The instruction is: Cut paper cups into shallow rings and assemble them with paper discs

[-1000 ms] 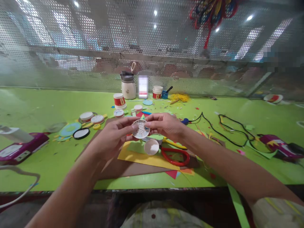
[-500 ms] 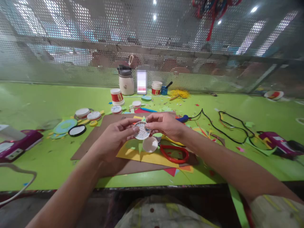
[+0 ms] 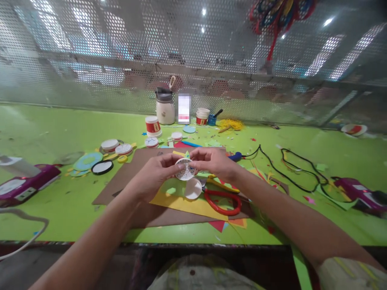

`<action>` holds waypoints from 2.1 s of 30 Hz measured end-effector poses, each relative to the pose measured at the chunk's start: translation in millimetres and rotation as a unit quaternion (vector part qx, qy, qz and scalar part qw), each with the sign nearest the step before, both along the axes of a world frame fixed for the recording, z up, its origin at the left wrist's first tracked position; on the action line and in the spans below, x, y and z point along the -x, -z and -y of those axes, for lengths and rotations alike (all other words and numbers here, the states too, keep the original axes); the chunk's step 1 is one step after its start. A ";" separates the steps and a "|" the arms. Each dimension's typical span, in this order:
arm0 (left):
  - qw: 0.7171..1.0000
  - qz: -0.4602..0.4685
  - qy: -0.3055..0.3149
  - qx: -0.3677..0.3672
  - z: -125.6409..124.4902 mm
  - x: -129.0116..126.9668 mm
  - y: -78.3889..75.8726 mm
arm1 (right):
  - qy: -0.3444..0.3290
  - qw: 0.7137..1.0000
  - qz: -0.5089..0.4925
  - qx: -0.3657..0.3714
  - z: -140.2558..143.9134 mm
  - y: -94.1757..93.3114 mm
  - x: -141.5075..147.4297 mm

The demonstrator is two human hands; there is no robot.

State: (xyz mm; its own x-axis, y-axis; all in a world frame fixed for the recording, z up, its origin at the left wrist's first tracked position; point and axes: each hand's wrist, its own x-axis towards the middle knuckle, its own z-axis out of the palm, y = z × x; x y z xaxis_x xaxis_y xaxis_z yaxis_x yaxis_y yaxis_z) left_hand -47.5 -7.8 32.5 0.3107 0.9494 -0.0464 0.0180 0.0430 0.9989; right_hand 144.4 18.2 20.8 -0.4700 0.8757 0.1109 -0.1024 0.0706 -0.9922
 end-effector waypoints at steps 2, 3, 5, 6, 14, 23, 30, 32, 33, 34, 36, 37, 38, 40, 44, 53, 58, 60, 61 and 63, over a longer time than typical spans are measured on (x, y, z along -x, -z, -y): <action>1.000 -0.002 -0.010 -0.003 -1.8 -2.2 2.4 | 0.006 1.000 0.000 0.001 -0.2 -0.6 -0.3; 1.000 -0.003 -0.013 -0.004 -2.4 -2.8 3.6 | 0.009 1.000 -0.002 0.002 -0.1 -1.0 -0.3; 1.000 -0.011 -0.022 -0.009 -3.1 -3.6 5.3 | 0.014 1.000 -0.006 0.007 0.0 -1.7 -0.2; 0.999 -0.016 -0.028 -0.014 -3.2 -3.8 5.7 | 0.016 1.000 -0.010 0.010 0.0 -1.7 0.0; 0.998 -0.042 -0.036 -0.037 -1.7 -8.0 6.6 | 0.061 0.997 -0.033 0.035 -4.4 4.6 3.0; 0.999 -0.044 -0.015 -0.021 -1.5 -5.4 13.5 | 0.063 0.997 -0.023 -0.040 1.5 -7.7 0.7; 0.999 -0.031 -0.023 -0.027 2.0 -6.1 11.2 | 0.051 0.997 -0.021 -0.060 4.1 -12.4 -3.1; 0.999 -0.025 -0.024 -0.018 3.1 -6.3 10.1 | 0.045 0.997 -0.020 -0.060 4.8 -12.7 -3.9; 0.999 -0.022 -0.024 -0.014 3.6 -6.3 9.5 | 0.043 0.997 -0.020 -0.060 5.2 -12.8 -4.1; 0.999 -0.019 -0.023 -0.012 4.1 -6.2 8.9 | 0.041 0.997 -0.020 -0.060 5.5 -12.9 -4.3; 1.000 -0.013 -0.020 -0.009 4.8 -5.8 8.0 | 0.038 0.997 -0.019 -0.060 5.9 -13.5 -4.6; 1.000 -0.010 -0.021 -0.009 5.0 -5.3 7.8 | 0.039 0.997 -0.019 -0.060 5.8 -14.0 -4.8; 1.000 -0.007 -0.021 -0.008 5.1 -4.6 7.8 | 0.039 0.997 -0.017 -0.061 5.7 -14.8 -5.0; 1.000 0.001 -0.016 -0.007 4.8 -2.9 8.6 | 0.037 0.997 -0.014 -0.067 5.0 -16.7 -5.7; 0.999 0.036 0.006 0.006 2.8 0.4 11.9 | 0.026 0.997 -0.010 -0.076 3.8 -19.5 -7.4; 0.998 0.059 0.020 0.014 4.1 -0.9 13.6 | 0.040 0.996 0.009 -0.075 9.4 -18.6 -5.6; 0.997 0.072 0.029 0.015 4.6 -1.2 14.8 | 0.035 0.997 0.011 -0.073 11.3 -19.2 -4.1; 0.996 0.074 0.037 0.023 5.0 -0.6 14.8 | 0.027 0.997 0.011 -0.074 11.3 -19.8 -4.3; 0.996 0.077 0.040 0.029 5.2 -0.1 14.8 | 0.023 0.997 0.010 -0.074 11.1 -20.3 -4.8; 0.994 0.087 0.046 0.040 5.3 1.0 14.5 | 0.014 0.997 0.009 -0.075 11.0 -21.8 -6.1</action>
State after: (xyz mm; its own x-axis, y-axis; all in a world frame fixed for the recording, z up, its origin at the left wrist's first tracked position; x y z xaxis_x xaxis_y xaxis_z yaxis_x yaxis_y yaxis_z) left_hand -48.5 -13.1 18.0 0.4064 0.9119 -0.0579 -0.1477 0.1281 0.9807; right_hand 150.5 7.2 42.6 -0.4478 0.8629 0.2344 -0.0813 0.2218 -0.9717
